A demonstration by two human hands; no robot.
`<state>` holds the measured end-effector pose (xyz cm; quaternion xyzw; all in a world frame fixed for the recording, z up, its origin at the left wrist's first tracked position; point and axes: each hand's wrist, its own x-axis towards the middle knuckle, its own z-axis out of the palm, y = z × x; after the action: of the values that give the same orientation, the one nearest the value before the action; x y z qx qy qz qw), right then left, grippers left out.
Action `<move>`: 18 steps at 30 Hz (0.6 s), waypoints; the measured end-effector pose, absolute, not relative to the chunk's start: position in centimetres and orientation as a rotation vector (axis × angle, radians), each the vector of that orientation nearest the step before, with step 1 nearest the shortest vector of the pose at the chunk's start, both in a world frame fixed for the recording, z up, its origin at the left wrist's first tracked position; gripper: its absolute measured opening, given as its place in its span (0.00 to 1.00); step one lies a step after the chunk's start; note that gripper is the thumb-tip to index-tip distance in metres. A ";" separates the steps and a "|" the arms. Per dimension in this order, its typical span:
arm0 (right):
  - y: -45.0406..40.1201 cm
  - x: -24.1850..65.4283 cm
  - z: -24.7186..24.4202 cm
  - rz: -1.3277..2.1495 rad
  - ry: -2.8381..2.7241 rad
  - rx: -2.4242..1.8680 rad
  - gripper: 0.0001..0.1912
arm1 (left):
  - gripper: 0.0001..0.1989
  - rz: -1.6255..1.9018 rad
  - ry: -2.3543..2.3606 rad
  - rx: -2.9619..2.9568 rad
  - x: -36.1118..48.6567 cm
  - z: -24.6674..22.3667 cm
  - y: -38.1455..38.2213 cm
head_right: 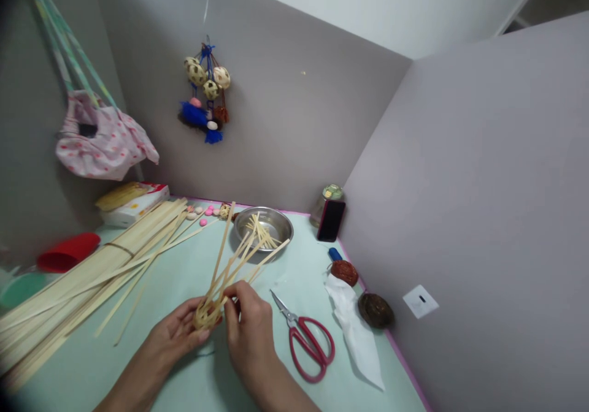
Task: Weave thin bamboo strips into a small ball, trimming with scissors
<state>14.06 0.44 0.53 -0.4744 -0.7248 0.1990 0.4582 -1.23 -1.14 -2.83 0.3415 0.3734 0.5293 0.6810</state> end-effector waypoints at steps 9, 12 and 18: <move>0.4 13.7 0.3 0.475 -1.761 -1.160 0.08 | 0.20 1.138 0.823 0.811 -1.2 -2.2 -1.5; 0.2 13.7 0.5 0.384 -1.786 -1.130 0.08 | 0.19 1.148 0.843 0.799 -1.2 -1.4 -1.7; 0.0 13.8 0.3 0.215 -1.861 -1.149 0.05 | 0.19 1.121 0.815 0.794 -1.6 -2.4 -1.1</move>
<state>13.78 0.00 0.35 -0.4656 -0.7543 0.0871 0.4546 -1.65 -1.15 -2.37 0.3561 0.3654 0.5026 0.6979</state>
